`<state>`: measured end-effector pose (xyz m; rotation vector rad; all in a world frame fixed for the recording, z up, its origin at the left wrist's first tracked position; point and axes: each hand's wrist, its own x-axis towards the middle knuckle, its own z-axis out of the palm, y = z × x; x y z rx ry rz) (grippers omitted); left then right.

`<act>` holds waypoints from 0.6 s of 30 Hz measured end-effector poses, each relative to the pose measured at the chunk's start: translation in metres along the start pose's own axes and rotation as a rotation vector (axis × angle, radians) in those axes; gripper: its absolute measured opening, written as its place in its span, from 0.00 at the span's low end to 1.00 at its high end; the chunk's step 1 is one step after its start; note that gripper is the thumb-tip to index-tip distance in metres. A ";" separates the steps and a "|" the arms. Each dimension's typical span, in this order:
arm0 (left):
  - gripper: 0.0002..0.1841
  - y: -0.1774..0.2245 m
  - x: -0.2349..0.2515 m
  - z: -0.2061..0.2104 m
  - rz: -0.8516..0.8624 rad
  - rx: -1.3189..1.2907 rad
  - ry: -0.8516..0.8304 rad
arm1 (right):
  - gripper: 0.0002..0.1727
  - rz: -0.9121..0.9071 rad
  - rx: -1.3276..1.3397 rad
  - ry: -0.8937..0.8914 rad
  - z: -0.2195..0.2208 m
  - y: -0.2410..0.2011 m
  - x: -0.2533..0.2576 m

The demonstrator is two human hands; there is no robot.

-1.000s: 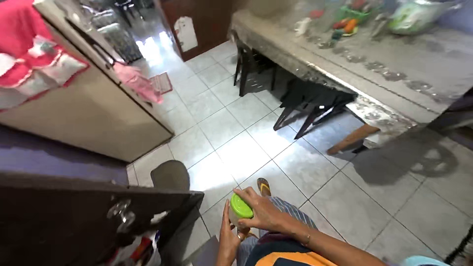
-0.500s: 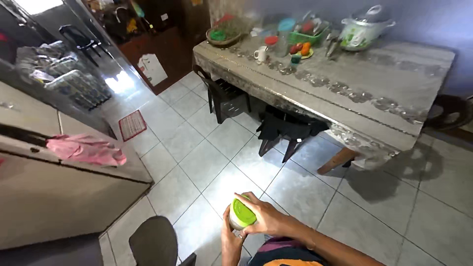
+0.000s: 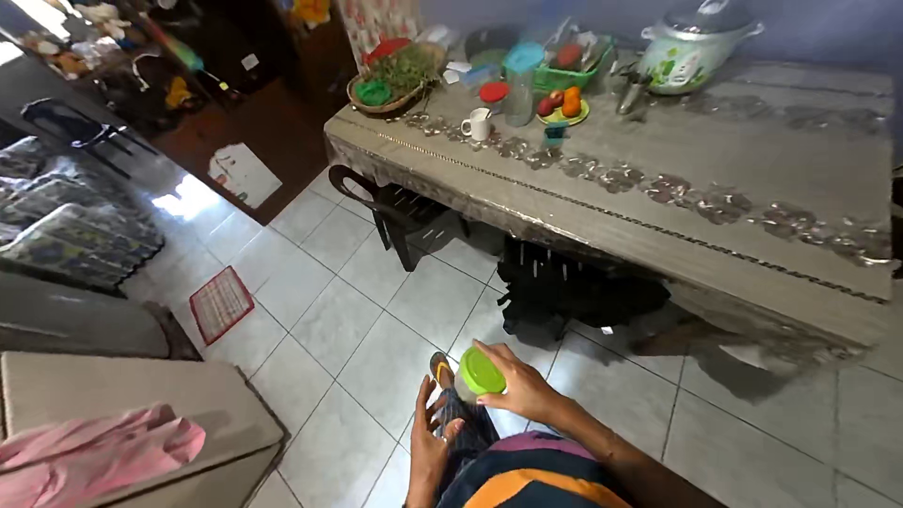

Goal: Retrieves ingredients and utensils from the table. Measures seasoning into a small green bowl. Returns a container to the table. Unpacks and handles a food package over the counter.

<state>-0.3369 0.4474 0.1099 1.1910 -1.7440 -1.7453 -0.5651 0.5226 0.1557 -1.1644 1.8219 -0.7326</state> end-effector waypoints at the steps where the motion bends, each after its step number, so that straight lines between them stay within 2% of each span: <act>1: 0.50 0.003 0.027 -0.013 0.030 0.042 -0.010 | 0.56 0.020 -0.005 0.023 -0.007 -0.006 0.023; 5: 0.52 0.046 0.140 -0.047 0.246 0.210 -0.145 | 0.63 0.087 0.022 0.079 -0.037 -0.050 0.104; 7: 0.58 0.075 0.197 -0.053 0.367 0.283 -0.255 | 0.65 0.118 0.062 0.088 -0.051 -0.073 0.142; 9: 0.59 0.104 0.246 -0.054 0.424 0.358 -0.363 | 0.66 0.141 0.112 0.138 -0.059 -0.085 0.175; 13: 0.56 0.140 0.335 -0.038 0.482 0.485 -0.482 | 0.64 0.091 0.186 0.350 -0.082 -0.071 0.231; 16: 0.54 0.152 0.389 -0.017 0.472 0.509 -0.533 | 0.61 0.117 0.201 0.352 -0.113 -0.058 0.264; 18: 0.53 0.159 0.425 -0.003 0.460 0.500 -0.545 | 0.55 0.076 0.221 0.363 -0.138 -0.045 0.285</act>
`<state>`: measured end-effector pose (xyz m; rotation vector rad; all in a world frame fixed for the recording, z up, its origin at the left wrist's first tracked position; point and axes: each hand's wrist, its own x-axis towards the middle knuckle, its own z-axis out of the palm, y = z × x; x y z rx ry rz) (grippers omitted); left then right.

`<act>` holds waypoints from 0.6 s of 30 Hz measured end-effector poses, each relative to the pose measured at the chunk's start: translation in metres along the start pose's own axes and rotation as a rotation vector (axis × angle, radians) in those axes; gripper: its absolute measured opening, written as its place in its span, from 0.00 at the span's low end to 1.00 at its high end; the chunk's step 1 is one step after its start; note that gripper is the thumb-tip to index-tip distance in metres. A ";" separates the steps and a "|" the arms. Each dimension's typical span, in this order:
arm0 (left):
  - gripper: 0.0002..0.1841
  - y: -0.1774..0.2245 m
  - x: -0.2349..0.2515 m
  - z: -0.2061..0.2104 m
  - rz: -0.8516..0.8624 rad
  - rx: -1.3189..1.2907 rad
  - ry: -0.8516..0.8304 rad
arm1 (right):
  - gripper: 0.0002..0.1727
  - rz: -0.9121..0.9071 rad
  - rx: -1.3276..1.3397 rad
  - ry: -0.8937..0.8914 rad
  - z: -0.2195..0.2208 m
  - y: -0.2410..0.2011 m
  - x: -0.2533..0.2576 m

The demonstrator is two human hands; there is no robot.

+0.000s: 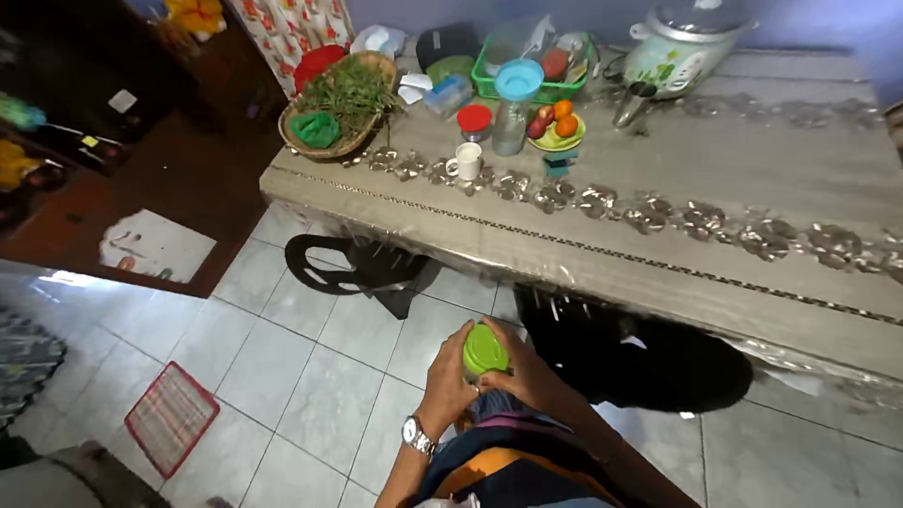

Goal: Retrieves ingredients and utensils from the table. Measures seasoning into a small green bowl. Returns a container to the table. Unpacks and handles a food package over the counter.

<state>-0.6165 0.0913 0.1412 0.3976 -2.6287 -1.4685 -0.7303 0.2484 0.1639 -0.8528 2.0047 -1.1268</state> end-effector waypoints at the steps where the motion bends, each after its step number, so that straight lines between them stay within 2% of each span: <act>1: 0.53 -0.005 0.018 -0.004 0.005 -0.016 0.001 | 0.52 -0.014 0.031 0.004 -0.009 0.004 0.015; 6: 0.55 -0.021 0.108 -0.042 0.010 -0.212 0.104 | 0.36 -0.066 0.296 0.052 -0.058 0.002 0.097; 8: 0.57 -0.028 0.147 -0.063 -0.015 -0.303 0.186 | 0.33 -0.096 0.216 0.084 -0.076 0.006 0.130; 10: 0.58 -0.034 0.188 -0.084 -0.070 -0.325 0.272 | 0.31 -0.030 0.086 0.098 -0.098 0.007 0.153; 13: 0.54 -0.038 0.260 -0.119 -0.143 -0.297 0.361 | 0.27 0.039 0.060 0.193 -0.129 0.006 0.175; 18: 0.45 -0.047 0.399 -0.160 -0.132 -0.336 0.340 | 0.26 0.224 0.072 0.444 -0.156 0.022 0.180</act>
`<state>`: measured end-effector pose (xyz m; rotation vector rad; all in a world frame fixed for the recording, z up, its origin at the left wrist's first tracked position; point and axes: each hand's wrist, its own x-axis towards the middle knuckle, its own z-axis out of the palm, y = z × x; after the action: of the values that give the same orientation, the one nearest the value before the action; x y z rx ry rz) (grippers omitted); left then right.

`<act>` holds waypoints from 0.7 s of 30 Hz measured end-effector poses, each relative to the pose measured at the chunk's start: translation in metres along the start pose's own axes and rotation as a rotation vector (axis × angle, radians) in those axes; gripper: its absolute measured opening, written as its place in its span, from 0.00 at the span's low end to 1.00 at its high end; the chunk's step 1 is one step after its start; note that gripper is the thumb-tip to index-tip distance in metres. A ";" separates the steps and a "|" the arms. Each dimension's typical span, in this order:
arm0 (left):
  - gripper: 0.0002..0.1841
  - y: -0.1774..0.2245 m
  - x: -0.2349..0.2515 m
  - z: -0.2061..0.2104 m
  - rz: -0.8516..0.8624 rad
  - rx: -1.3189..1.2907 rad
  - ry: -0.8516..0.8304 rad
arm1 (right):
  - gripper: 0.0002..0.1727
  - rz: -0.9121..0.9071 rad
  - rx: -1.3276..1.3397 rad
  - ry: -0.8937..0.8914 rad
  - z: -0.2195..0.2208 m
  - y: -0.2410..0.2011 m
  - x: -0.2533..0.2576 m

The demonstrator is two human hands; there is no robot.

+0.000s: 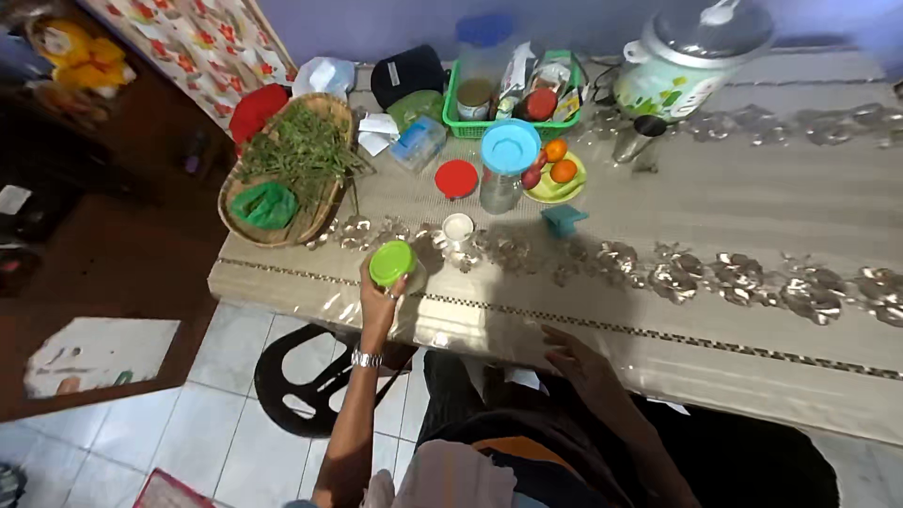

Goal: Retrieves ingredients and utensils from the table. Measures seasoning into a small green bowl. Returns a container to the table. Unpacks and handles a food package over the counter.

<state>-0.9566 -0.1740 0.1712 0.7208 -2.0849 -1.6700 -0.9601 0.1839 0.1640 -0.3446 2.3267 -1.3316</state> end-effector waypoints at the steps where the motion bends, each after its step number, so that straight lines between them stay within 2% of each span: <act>1: 0.44 0.002 0.030 0.005 0.010 0.019 -0.028 | 0.26 0.041 -0.016 0.046 -0.002 0.004 0.001; 4: 0.45 0.008 0.115 0.028 0.071 0.096 -0.125 | 0.24 0.121 -0.048 0.205 0.003 0.019 0.002; 7: 0.47 0.016 0.190 0.066 0.125 0.051 -0.203 | 0.25 0.192 -0.013 0.320 0.018 0.027 0.008; 11: 0.49 0.016 0.280 0.124 0.115 0.070 -0.346 | 0.24 0.291 0.068 0.435 0.046 0.007 0.023; 14: 0.39 0.015 0.321 0.169 0.248 0.170 -0.460 | 0.23 0.324 0.104 0.489 0.059 -0.007 0.031; 15: 0.38 0.011 0.332 0.183 0.256 0.194 -0.501 | 0.23 0.334 0.094 0.500 0.061 -0.009 0.033; 19: 0.47 0.003 0.361 0.236 0.114 0.408 -0.721 | 0.23 0.388 0.007 0.526 0.067 -0.014 0.030; 21: 0.48 0.003 0.369 0.261 0.082 0.587 -0.817 | 0.22 0.437 -0.009 0.572 0.071 -0.018 0.025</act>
<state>-1.4034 -0.1904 0.1050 0.0544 -3.1865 -1.4337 -0.9479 0.1107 0.1419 0.5923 2.6348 -1.3070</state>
